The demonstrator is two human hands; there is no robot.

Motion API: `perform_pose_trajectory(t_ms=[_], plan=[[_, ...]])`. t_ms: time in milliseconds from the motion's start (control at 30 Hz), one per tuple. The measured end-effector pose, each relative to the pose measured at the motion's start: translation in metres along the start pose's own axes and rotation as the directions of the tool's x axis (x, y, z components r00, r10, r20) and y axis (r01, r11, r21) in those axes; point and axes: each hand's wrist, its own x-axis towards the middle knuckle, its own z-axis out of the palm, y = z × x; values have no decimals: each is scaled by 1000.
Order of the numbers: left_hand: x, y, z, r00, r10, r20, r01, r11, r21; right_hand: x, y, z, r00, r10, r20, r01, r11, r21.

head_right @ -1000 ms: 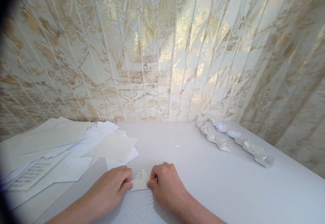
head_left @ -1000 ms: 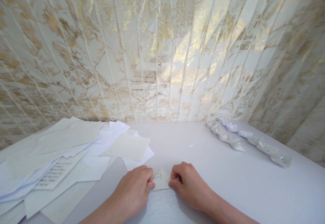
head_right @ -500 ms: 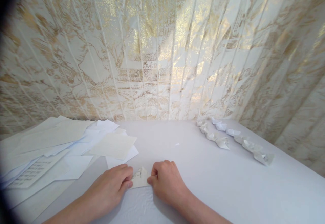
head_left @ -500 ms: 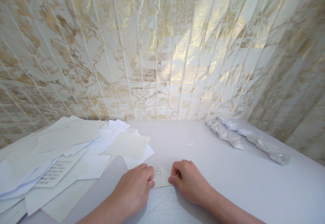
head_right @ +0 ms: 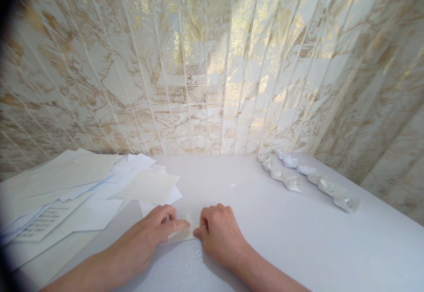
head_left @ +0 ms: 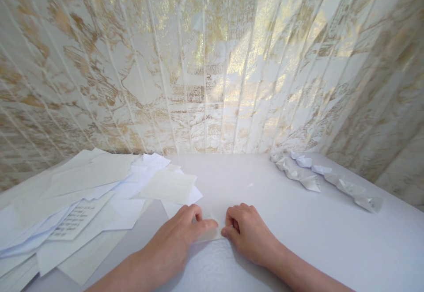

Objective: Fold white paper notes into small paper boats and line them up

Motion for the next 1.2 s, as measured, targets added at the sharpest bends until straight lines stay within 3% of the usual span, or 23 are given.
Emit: perform_pose_trajectory(t_ms=[200, 500, 767, 1200], plan=[[2, -8, 7, 988, 152, -1, -152, 988, 33, 0, 2, 2, 1000, -22, 4, 22, 1000, -15], [3, -15, 19, 982, 180, -53, -175, 981, 77, 0, 3, 2, 1000, -31, 2, 31, 999, -6], [0, -14, 17, 974, 228, 1, -222, 947, 232, 0, 3, 1, 1000, -28, -2, 28, 1000, 7], [2, -23, 13, 978, 206, -39, -200, 973, 114, -1, 6, -2, 1000, -5, -6, 5, 998, 58]])
